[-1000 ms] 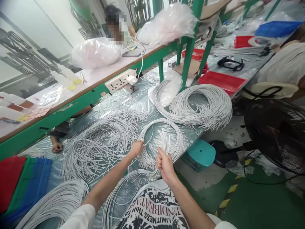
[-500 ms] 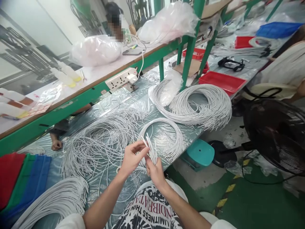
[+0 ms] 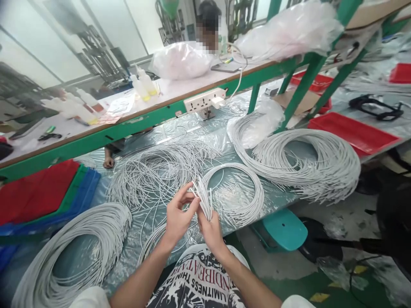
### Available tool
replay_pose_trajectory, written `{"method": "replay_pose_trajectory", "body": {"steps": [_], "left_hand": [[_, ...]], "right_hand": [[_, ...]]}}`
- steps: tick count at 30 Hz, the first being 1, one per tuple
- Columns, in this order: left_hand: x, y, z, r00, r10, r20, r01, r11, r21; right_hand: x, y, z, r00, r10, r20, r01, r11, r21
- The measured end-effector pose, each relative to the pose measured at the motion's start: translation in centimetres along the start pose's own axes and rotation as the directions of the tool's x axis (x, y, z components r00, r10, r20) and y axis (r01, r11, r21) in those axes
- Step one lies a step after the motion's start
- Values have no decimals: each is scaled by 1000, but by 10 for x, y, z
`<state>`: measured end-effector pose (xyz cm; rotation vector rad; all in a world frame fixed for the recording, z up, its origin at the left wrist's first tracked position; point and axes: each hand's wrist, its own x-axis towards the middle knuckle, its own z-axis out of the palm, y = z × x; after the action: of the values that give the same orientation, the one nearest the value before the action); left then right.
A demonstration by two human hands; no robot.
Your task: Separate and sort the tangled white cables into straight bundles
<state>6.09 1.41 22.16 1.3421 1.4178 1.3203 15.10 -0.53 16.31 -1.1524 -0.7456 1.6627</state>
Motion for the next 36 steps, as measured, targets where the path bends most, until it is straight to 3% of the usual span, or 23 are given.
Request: {"method": "replay_pose_trajectory", "body": {"steps": [5,13,22,31,36], "left_hand": [[-10,0,-6,992,82,-98,-71,991,114],[-10,6,-16,1000,20,1,-20,1000,20],[-11,10,-13,1000,18,-4,-17,991,131],[-14,4,-11,998,53,14,-55,977,206],[-20,6,-8,996,84,18,-86,969,232]], "right_hand": [[3,1,5,997,15,77,-11,998,-64],[-2,8,9,996,84,42,-79,990,-116],[0,2,5,992,61,109,-42,985,-166],[1,7,4,996,30,89,-17,989,-148],[0,8,3,997,-49,59,57,990,-132]]}}
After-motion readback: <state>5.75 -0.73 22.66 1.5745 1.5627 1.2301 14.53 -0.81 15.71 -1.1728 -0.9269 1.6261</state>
